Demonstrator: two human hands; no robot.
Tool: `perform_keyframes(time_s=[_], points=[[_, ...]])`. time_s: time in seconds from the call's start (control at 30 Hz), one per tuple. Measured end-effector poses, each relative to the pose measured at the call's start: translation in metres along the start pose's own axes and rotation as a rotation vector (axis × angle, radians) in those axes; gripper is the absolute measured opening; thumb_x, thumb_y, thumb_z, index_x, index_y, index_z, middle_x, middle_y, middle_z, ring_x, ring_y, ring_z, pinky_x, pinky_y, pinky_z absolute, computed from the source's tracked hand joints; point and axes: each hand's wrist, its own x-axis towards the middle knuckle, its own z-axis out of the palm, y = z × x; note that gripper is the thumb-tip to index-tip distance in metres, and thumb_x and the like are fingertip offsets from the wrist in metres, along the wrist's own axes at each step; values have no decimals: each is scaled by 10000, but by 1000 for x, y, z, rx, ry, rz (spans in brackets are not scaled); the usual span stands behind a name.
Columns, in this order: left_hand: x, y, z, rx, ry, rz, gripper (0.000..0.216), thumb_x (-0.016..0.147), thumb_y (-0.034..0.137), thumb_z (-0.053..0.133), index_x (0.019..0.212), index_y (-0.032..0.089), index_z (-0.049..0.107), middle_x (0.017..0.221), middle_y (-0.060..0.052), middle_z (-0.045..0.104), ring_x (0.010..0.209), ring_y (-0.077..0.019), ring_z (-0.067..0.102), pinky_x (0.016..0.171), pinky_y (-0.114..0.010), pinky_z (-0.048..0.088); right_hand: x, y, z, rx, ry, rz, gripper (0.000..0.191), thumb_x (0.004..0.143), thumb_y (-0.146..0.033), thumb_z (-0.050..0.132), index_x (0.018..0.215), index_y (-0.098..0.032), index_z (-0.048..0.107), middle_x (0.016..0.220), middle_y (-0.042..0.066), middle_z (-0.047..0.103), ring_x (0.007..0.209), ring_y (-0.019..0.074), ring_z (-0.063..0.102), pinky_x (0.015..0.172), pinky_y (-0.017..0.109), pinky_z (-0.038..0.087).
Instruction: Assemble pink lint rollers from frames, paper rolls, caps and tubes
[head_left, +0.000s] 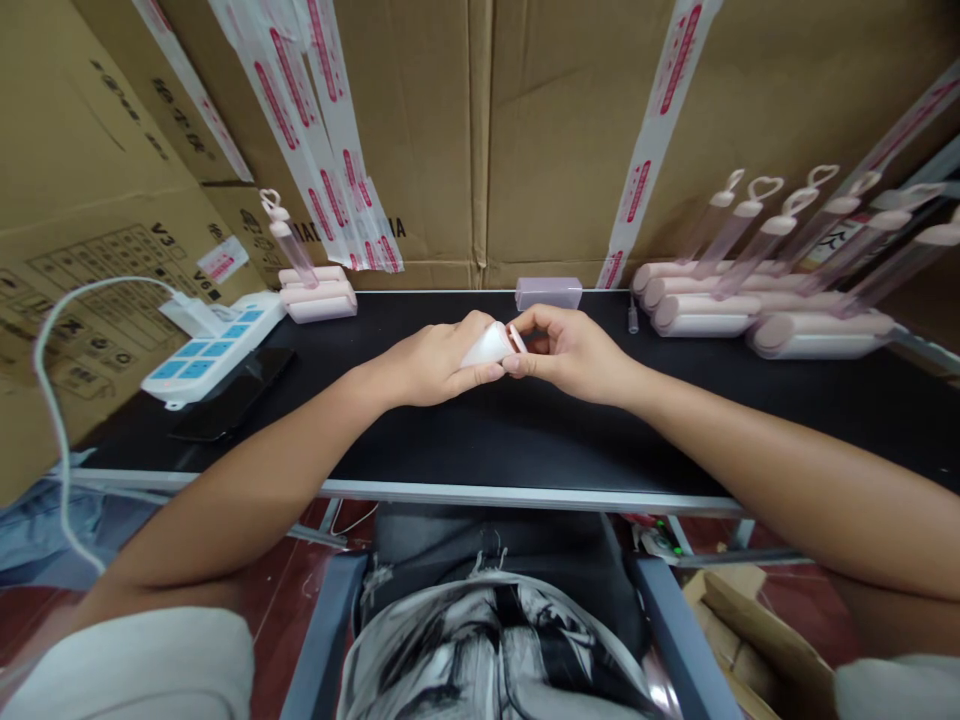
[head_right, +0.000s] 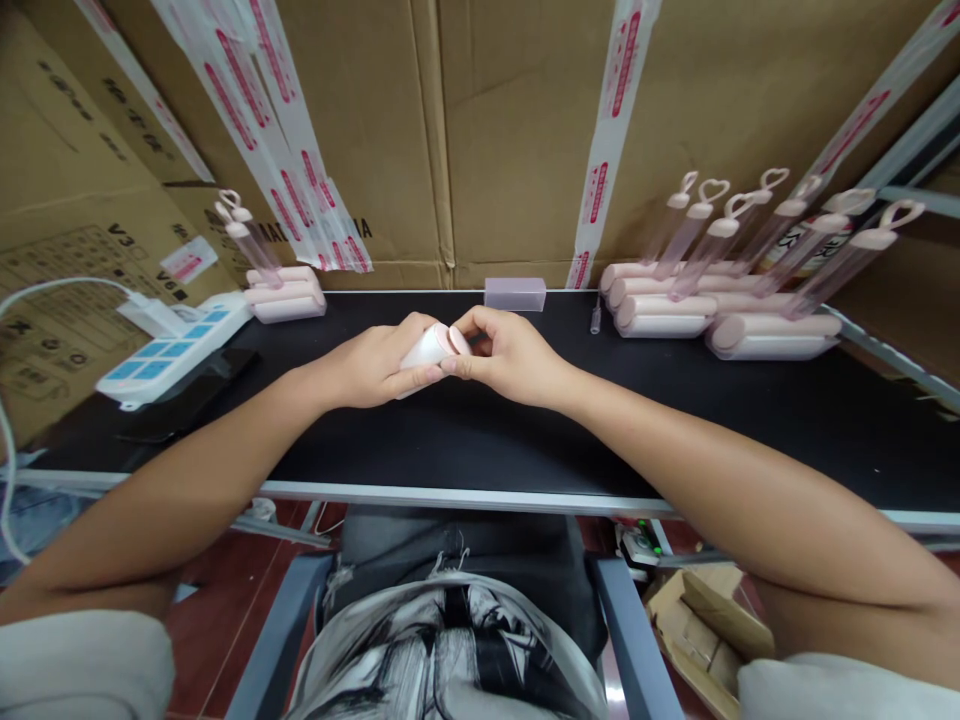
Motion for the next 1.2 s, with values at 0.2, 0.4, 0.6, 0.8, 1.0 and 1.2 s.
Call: perform_keyframes(time_s=[0.2, 0.4, 0.6, 0.8, 1.0, 1.2], points=[[1, 2, 1, 6, 23, -41, 648, 1049, 748, 451, 1397, 209, 545, 1151, -121, 785, 909, -309, 774, 709, -337, 486, -2, 4, 5, -154, 54, -65, 570, 752, -688, 933, 990, -211, 730, 944, 59, 773, 779, 225, 687, 684, 356, 556], [0, 0, 1, 27, 4, -44, 615, 1042, 697, 512, 1419, 212, 535, 1211, -125, 784, 950, -307, 771, 727, -329, 478, -3, 3, 7, -224, 68, -110, 521, 812, -670, 889, 1038, -213, 783, 1029, 77, 807, 917, 273, 742, 811, 401, 599], [-1, -9, -3, -31, -40, 20, 604, 1007, 711, 580, 1398, 251, 597, 1123, -73, 788, 913, -269, 751, 707, -303, 454, -4, 3, 7, -225, 33, -66, 491, 808, -630, 908, 1043, -209, 812, 939, 47, 808, 771, 219, 703, 732, 360, 554], [3, -16, 3, -224, 79, 34, 700, 966, 764, 622, 1435, 245, 638, 1177, -64, 789, 968, -246, 747, 796, -299, 498, -5, 3, 8, -64, 59, -83, 612, 800, -634, 929, 1247, -260, 741, 1194, 73, 795, 826, 215, 720, 789, 388, 630], [9, -33, 0, -363, 368, -125, 748, 910, 769, 674, 1341, 157, 659, 1210, -105, 770, 1046, -260, 696, 897, -336, 525, 13, 17, -38, -514, 252, -220, 467, 955, -509, 759, 1339, -243, 735, 1294, 131, 794, 1176, 348, 749, 1110, 559, 576], [16, -49, -1, -569, 437, -268, 624, 901, 696, 699, 1231, 170, 648, 1075, -103, 747, 875, -224, 676, 704, -307, 510, 43, 73, -107, -1000, 206, -121, 661, 986, -332, 620, 1603, -100, 566, 1729, 258, 481, 1640, 434, 424, 1357, 658, 324]])
